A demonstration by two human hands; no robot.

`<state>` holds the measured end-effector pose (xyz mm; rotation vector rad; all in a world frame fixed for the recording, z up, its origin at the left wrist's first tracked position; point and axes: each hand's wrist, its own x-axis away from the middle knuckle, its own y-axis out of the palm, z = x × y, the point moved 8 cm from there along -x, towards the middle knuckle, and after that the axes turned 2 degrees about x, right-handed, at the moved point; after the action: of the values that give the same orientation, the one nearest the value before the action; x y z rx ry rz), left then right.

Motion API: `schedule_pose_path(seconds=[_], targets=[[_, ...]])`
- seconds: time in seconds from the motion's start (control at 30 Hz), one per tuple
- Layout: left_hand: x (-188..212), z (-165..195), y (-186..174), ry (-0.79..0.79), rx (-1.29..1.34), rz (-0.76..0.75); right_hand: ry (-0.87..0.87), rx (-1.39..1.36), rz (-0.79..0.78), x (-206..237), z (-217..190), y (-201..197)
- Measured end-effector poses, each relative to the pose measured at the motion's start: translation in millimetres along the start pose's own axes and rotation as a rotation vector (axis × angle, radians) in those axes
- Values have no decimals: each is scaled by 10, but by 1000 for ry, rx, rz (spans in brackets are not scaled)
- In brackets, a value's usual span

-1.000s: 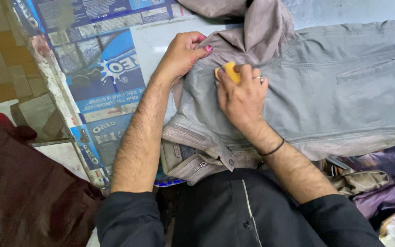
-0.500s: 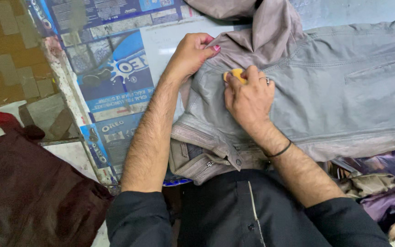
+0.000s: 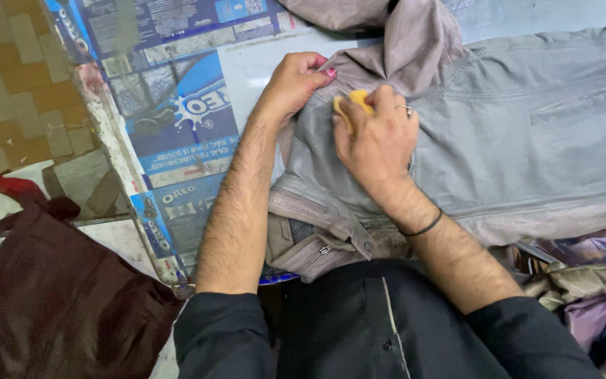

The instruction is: The person lays a grey jacket flat on a glass work table and rubs a sponge-like abrasive block over its fabric, working across the chest, sleeves, collar and zipper areas while holding the garment steady with the other hand. They reposition the jacket and continue rubbing different sections, then set the block down and reach for a bottle at the end.

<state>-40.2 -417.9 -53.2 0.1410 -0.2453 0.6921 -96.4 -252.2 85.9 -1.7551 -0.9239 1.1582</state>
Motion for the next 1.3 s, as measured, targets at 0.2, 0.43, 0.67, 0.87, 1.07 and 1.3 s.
schedule_pose_path(seconds=[0.2, 0.43, 0.67, 0.87, 1.07, 1.3], targets=[[39, 60, 14, -15, -86, 28, -58, 54, 18, 8, 65, -17], [180, 239, 107, -27, 54, -25, 136, -115, 57, 522, 1080, -542], [295, 433, 137, 96, -46, -62, 138, -106, 119, 613, 1256, -655], [317, 410, 137, 50, -23, -32, -50, -32, 79, 400, 799, -300], [335, 416, 167, 78, 50, -52, 42, 32, 85, 342, 976, -294], [333, 328, 223, 30, 105, -62, 33, -172, 187, 729, 1517, -568]])
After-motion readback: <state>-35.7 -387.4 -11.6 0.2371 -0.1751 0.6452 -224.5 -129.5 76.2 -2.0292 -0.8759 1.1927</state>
